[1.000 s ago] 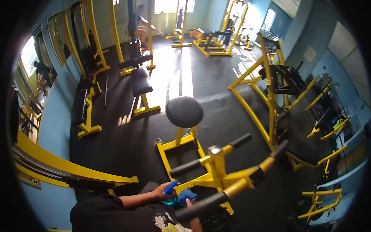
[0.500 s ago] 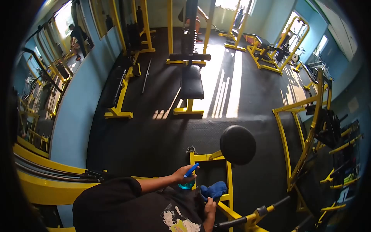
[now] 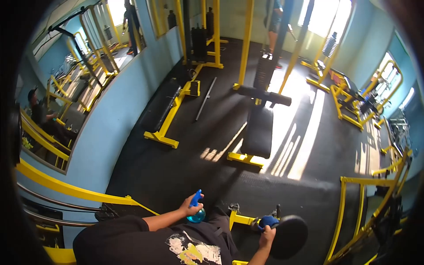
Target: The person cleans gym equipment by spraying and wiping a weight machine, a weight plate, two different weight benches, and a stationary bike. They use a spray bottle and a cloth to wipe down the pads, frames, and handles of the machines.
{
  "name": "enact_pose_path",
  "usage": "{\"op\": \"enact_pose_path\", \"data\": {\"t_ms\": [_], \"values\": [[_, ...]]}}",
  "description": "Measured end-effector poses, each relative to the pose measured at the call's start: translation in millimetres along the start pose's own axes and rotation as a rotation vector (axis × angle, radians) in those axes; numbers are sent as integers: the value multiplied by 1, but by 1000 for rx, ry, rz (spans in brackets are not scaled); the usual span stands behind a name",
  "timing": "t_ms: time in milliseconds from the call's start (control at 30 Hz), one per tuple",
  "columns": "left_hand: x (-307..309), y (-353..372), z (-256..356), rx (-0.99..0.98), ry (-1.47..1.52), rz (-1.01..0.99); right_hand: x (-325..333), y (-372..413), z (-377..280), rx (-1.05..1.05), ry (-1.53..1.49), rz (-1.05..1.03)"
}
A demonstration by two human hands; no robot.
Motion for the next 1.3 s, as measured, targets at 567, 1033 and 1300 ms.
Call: {"op": "enact_pose_path", "data": {"t_ms": [567, 1033, 1300], "values": [[268, -190, -55, 265, 855, 723, -610, -119, 19, -325, 153, -844], [439, -509, -183, 574, 817, 1059, -885, -166, 168, -465, 816, -1201], [490, -730, -191, 533, 823, 1071, -1055, -310, 259, -369, 982, -1261]]}}
Point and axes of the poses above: each hand's wrist, its own y-axis away from the middle knuckle, its own x-axis out of the back of the hand, z = x × y, the point moved 10 cm from there along -y, towards the middle knuckle, and after that the axes turned 10 degrees about x, right-handed, at the moved point
